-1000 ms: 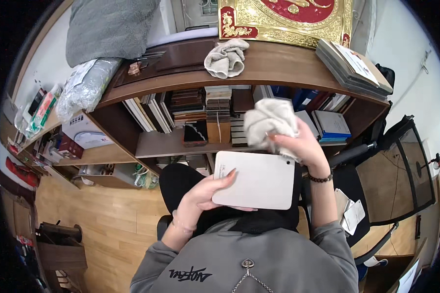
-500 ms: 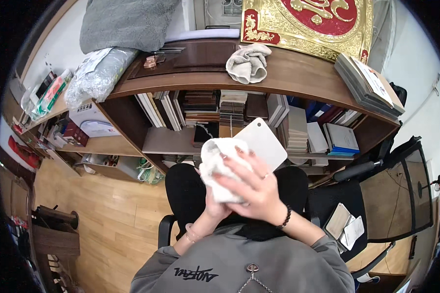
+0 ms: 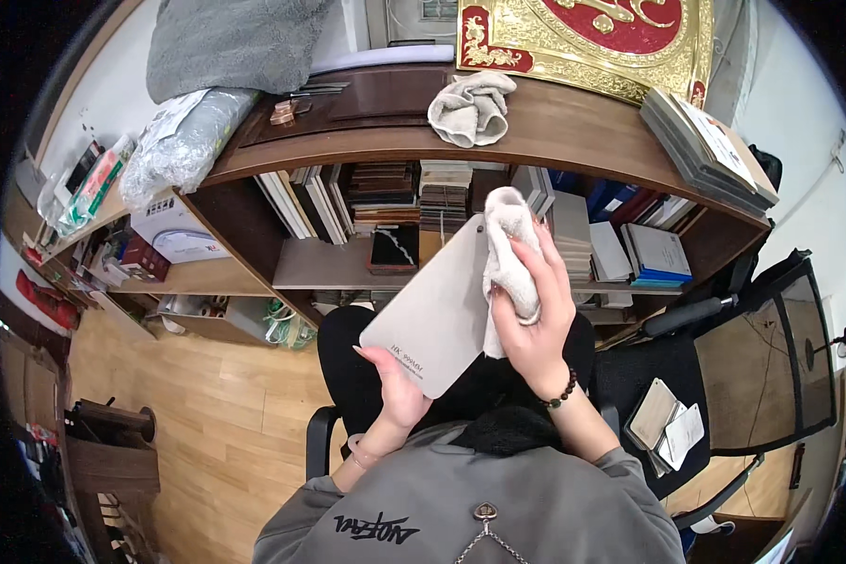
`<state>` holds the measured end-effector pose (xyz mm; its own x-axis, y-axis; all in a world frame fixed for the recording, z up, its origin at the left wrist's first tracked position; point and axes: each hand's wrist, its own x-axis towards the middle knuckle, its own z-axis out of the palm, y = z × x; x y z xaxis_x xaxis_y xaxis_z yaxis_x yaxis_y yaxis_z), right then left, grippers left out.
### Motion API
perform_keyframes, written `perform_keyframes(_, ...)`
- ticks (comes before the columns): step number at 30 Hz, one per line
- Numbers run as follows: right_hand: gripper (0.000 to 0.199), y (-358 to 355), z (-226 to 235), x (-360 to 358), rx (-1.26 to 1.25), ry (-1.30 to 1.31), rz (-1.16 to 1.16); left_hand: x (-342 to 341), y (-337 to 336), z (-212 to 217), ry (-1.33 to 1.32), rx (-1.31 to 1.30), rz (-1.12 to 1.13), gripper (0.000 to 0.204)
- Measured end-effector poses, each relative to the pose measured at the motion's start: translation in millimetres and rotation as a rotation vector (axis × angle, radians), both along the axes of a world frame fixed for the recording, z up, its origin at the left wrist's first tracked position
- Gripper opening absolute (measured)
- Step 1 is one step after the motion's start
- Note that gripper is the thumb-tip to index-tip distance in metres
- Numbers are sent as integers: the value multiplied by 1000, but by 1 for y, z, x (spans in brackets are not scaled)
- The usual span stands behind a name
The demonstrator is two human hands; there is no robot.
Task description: The person is cleaning and wiping flat rectangular objects using a white cloth at a workstation.
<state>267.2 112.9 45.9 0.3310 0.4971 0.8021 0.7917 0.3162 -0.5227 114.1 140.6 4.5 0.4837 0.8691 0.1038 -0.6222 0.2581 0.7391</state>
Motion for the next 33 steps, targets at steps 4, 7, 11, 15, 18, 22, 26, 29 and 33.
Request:
perform_keyframes(4, 42, -22, -2, -23, 33, -311, 208, 1, -7, 4, -23, 58, -46, 90)
perform_keyframes(7, 42, -24, -6, -23, 13, -426, 270, 0, -5, 0, -137, 59, -125, 88)
perform_keyframes(11, 42, -4, 2, 0, 16, -97, -46, 6, -4, 1, -97, 28, -88, 84)
perform_keyframes(15, 41, -22, 4, -26, -102, -389, 353, -5, -13, -2, 296, 179, -39, 87)
perform_keyframes(18, 42, -23, 5, -16, -102, -335, 267, 2, -6, -3, 38, 74, -113, 85)
perform_keyframes(22, 43, -7, -3, -10, 1, 61, -47, 2, -6, -17, 13, 104, -116, 85)
perform_keyframes(26, 43, -28, -11, -35, -67, -425, 508, -1, -8, -31, 250, 272, -96, 87)
perform_keyframes(29, 43, -9, -13, -11, -38, -187, 245, -5, -6, -24, 269, 278, -125, 87)
perform_keyframes(33, 46, -11, -14, -15, -40, -139, 223, 1, -7, -20, 103, 143, -160, 85)
